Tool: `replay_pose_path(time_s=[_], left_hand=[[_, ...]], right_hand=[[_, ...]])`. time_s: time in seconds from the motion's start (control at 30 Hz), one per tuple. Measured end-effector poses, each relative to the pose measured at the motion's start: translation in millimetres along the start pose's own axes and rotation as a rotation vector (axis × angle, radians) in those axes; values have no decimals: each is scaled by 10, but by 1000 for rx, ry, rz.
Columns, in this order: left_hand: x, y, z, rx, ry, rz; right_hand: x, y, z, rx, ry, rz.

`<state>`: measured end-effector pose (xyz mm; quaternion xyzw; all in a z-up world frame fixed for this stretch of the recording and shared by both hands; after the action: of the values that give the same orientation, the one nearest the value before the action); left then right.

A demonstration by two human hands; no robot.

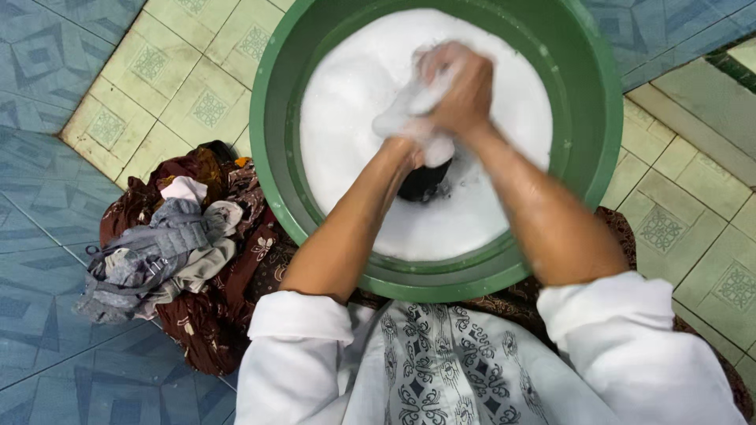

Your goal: The person washes a black item of clothing by hand in a green basin filled with soapy water, scrubbing the fabric against itself and wringing it out.

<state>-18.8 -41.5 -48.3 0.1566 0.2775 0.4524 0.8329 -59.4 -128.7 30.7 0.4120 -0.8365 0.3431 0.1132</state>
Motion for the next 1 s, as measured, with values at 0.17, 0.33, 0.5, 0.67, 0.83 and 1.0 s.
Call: replay_pose_path(time_s=[0.17, 0.33, 0.5, 0.67, 0.83, 1.0], left_hand=[[-141, 251, 232, -35, -182, 79], [6, 419, 826, -230, 336, 47], [741, 495, 1159, -726, -236, 697], [956, 211, 974, -802, -780, 708], [458, -36, 40, -216, -1760, -61], [551, 8, -476, 152, -1758, -155]], right_hand=[[9, -271, 360, -459, -182, 51], [-110, 48, 243, -1322, -1424, -265], [-286, 238, 403, -483, -396, -1253], [-104, -63, 791, -376, 300, -790], [-338, 280, 864, 108, 743, -567], [-804, 908, 1611, 38, 1017, -1292]])
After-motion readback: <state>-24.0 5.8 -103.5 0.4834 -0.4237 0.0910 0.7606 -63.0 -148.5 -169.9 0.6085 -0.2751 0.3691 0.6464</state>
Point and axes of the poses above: each hand's wrist, its own y-axis away from the middle knuckle, its own x-axis out of the back of the hand, z = x × y, the point moved 2 cm from there along -y, towards the middle knuckle, and after that the axes turned 3 degrees about z, right-handed, at the moved point
